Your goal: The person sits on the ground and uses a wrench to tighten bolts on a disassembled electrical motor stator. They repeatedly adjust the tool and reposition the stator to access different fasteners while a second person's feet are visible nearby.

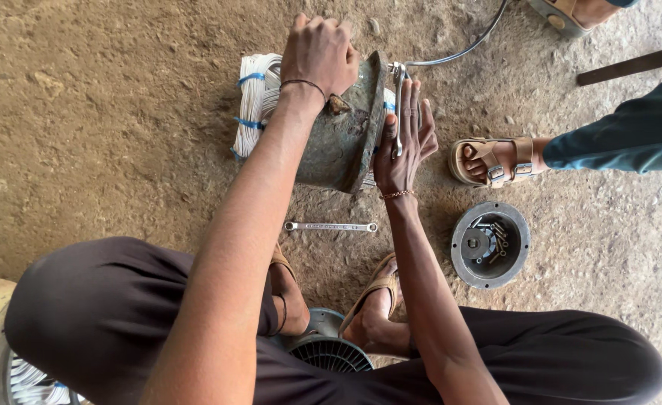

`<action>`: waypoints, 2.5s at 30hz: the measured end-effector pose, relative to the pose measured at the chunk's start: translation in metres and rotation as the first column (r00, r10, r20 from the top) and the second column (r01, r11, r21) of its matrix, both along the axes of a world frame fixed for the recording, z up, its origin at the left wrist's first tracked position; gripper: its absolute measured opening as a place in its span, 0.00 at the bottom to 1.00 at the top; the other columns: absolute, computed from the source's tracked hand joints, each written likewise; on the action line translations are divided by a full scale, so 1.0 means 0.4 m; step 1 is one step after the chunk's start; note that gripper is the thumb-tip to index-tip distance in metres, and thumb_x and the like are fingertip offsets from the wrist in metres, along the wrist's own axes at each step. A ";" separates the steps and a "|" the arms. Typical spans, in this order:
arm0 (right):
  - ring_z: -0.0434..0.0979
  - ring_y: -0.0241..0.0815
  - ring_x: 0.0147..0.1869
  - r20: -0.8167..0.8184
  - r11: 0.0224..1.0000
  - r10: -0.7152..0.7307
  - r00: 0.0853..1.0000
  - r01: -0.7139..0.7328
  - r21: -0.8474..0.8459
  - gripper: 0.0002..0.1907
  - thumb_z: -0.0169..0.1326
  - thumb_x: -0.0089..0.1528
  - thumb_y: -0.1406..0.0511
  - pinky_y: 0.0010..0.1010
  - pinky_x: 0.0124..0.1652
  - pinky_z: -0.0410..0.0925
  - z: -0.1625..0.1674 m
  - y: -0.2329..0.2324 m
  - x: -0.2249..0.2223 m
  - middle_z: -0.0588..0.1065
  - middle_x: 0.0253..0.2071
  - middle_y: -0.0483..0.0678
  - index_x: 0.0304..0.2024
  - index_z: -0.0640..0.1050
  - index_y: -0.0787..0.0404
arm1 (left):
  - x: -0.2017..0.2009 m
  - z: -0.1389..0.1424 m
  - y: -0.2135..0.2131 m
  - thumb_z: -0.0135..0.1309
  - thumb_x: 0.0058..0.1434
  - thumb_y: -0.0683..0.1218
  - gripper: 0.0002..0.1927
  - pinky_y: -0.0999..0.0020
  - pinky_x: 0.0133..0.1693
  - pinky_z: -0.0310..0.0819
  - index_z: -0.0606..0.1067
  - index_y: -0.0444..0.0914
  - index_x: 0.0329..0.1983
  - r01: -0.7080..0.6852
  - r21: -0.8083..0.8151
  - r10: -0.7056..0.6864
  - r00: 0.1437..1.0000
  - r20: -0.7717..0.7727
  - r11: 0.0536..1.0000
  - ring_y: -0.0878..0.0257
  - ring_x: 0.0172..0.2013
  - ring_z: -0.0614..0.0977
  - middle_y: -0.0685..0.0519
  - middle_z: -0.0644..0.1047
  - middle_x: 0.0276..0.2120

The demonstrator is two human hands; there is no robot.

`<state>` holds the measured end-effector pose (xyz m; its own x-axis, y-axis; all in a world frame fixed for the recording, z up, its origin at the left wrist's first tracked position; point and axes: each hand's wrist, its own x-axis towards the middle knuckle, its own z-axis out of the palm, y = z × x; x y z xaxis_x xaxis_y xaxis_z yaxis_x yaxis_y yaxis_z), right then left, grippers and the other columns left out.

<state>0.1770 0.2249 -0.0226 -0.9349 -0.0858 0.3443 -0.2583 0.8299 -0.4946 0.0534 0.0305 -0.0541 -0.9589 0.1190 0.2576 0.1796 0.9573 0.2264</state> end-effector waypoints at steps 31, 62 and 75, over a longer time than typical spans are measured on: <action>0.67 0.39 0.45 0.291 0.986 0.029 0.956 -0.075 0.149 0.24 0.44 0.71 0.51 0.42 0.57 0.48 0.166 0.061 -0.144 0.78 0.30 0.42 0.30 0.86 0.49 | 0.005 0.001 0.016 0.52 0.62 0.49 0.11 0.54 0.45 0.75 0.80 0.38 0.36 -0.010 0.018 0.011 0.999 -0.041 1.000 0.56 0.30 0.82 0.43 0.83 0.31; 0.84 0.32 0.33 0.297 0.917 0.344 0.891 -0.251 -0.309 0.14 0.47 0.75 0.64 0.21 0.30 0.75 0.236 0.119 -0.284 0.84 0.37 0.50 0.45 0.83 0.64 | 0.017 0.151 0.010 0.50 0.63 0.60 0.16 0.51 0.45 0.72 0.79 0.49 0.46 0.137 0.384 -0.263 0.918 0.297 0.913 0.62 0.33 0.83 0.57 0.83 0.33; 0.83 0.32 0.30 0.410 0.917 0.352 0.842 -0.399 0.032 0.22 0.44 0.77 0.59 0.23 0.30 0.75 0.212 0.072 -0.379 0.83 0.32 0.48 0.38 0.84 0.62 | 0.020 0.084 0.016 0.50 0.59 0.53 0.10 0.65 0.20 0.72 0.78 0.45 0.33 0.080 0.405 -0.142 0.982 0.124 0.911 0.65 0.18 0.76 0.56 0.77 0.20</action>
